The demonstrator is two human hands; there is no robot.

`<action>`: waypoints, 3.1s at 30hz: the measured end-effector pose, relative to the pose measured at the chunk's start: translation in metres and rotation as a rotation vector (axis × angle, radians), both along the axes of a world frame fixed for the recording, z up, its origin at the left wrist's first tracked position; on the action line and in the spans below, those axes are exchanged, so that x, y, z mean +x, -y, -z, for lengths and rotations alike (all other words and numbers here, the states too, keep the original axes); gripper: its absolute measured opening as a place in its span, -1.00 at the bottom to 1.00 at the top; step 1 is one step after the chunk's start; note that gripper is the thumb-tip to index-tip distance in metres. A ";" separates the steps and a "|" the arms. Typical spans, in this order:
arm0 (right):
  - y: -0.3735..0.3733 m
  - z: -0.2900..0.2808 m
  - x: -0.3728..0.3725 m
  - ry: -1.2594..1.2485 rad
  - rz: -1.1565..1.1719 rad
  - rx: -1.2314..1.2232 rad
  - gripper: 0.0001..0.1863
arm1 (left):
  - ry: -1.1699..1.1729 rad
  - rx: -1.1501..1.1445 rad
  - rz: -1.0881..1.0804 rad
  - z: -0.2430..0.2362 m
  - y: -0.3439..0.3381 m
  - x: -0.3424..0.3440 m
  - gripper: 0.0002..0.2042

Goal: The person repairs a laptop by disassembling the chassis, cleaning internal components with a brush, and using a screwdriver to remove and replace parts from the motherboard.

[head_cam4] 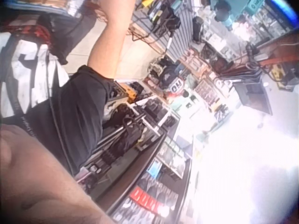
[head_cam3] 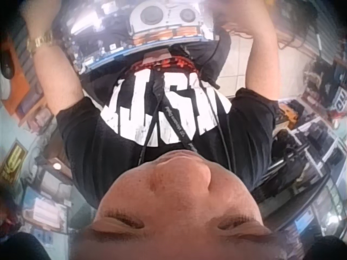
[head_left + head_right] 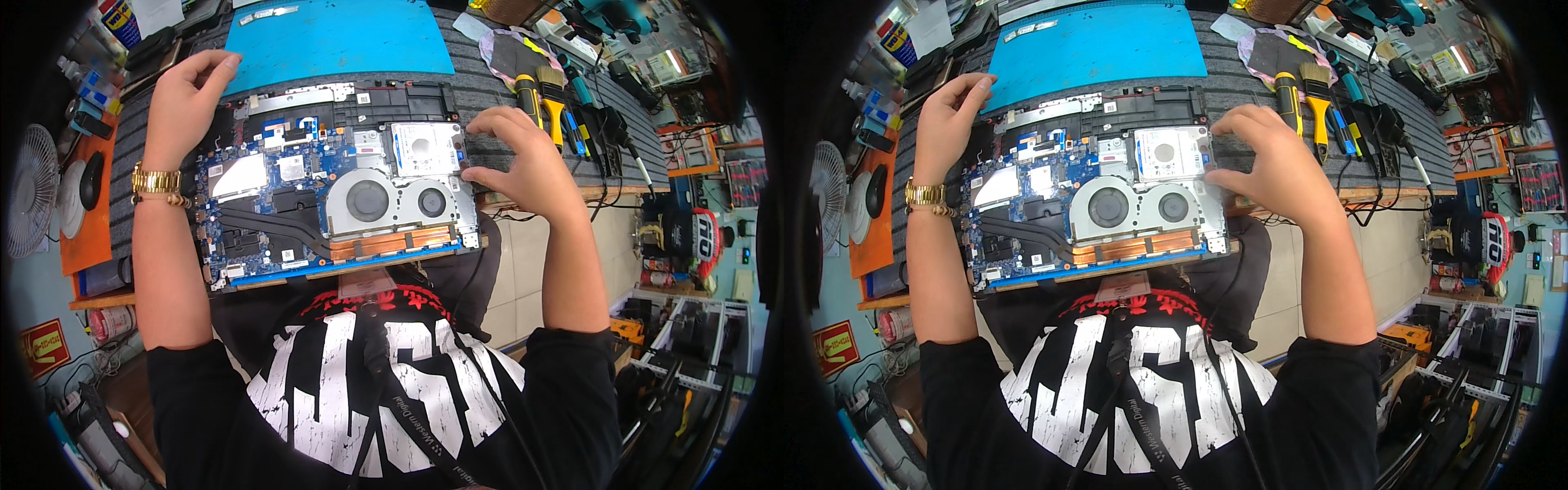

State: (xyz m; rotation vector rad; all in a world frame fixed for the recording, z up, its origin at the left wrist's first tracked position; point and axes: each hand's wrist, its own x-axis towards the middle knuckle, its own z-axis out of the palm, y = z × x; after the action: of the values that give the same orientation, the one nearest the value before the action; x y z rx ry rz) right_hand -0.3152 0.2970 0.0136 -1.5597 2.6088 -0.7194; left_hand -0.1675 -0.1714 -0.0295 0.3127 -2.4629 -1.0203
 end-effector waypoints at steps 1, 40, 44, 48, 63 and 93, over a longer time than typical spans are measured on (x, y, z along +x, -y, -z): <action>-0.005 0.000 -0.001 0.002 0.059 0.034 -0.39 | 0.008 0.001 0.003 0.000 0.000 0.000 -0.63; -0.013 0.012 -0.016 0.227 0.047 0.028 -0.42 | 0.008 0.001 0.041 0.003 -0.008 -0.002 -0.65; -0.012 0.011 -0.016 0.221 0.056 0.033 -0.44 | 0.000 0.010 0.053 0.003 -0.008 -0.002 -0.66; -0.013 0.012 -0.017 0.216 0.063 0.047 -0.42 | -0.023 0.017 0.048 0.003 -0.007 -0.003 -0.68; 0.003 0.014 -0.004 0.274 0.089 0.020 -0.21 | 0.047 0.008 0.039 -0.002 -0.012 -0.001 -0.67; -0.063 0.034 -0.127 -0.105 0.960 0.033 -0.36 | 0.133 -0.321 0.074 -0.029 0.002 -0.137 -0.74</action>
State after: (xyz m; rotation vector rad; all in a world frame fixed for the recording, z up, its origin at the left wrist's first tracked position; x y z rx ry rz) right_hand -0.4423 0.3600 -0.0208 -0.2339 3.3488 -0.5838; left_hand -0.3049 -0.1735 -0.0006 0.1899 -2.7241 -0.6326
